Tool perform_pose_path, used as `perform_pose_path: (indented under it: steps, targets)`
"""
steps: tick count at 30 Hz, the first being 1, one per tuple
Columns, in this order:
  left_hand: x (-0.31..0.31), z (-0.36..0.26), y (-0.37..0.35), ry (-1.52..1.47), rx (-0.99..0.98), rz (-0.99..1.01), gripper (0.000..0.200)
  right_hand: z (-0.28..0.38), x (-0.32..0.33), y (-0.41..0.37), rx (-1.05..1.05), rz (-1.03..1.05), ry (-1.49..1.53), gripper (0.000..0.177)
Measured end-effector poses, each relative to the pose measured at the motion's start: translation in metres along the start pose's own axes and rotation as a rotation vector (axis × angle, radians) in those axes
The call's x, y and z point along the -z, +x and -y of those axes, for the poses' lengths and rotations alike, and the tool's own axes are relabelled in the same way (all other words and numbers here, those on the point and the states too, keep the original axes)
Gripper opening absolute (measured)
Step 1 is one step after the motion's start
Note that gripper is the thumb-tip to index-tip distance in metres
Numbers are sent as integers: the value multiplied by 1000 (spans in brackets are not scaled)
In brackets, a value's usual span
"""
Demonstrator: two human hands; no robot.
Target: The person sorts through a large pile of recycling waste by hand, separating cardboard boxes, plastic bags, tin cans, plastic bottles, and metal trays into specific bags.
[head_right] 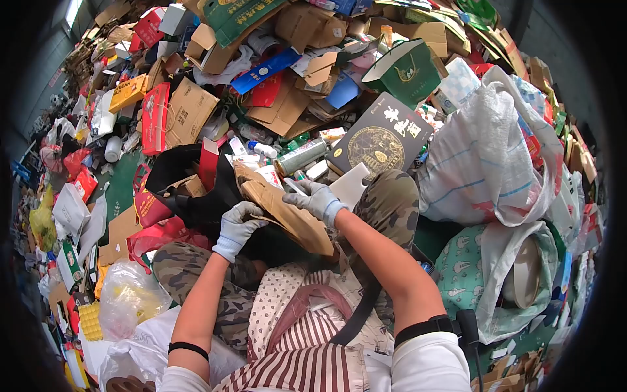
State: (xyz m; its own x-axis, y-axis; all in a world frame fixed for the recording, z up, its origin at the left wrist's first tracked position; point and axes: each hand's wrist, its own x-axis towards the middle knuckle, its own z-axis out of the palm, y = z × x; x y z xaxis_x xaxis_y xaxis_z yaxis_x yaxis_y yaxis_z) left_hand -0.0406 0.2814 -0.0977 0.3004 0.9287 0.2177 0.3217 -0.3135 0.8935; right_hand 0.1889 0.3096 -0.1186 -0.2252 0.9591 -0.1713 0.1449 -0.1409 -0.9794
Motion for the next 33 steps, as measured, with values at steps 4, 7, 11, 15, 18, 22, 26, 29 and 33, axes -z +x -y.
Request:
perform_pose_path:
  steps: [4,7,11,15,18,22,26,29,33]
  targets:
    - [-16,1,2,-88,65,-48,19,39,-21,-23,56,6,-378,74]
    - [-16,3,3,-97,87,-28,21,62,-15,-29,-27,63,-337,61]
    - [-13,-1,3,-31,106,-2,22,35,-26,-23,382,-152,-1166,54]
    - [-4,-9,-8,-53,57,32,22,43,-5,-31,-89,118,-1054,53]
    - [15,-7,-18,-87,-23,23,23,58,43,-26,-78,182,-1112,39]
    - [37,-15,-15,-40,-7,56,27,63,66,-19,3,184,-1130,35]
    - [47,-69,-3,668,-307,13,33,69,57,-4,28,231,-999,38]
    - [16,-142,-4,966,-619,-182,38,97,24,14,43,235,-1062,33]
    - [-60,-124,-33,465,-487,63,42,148,11,36,-92,249,-965,37]
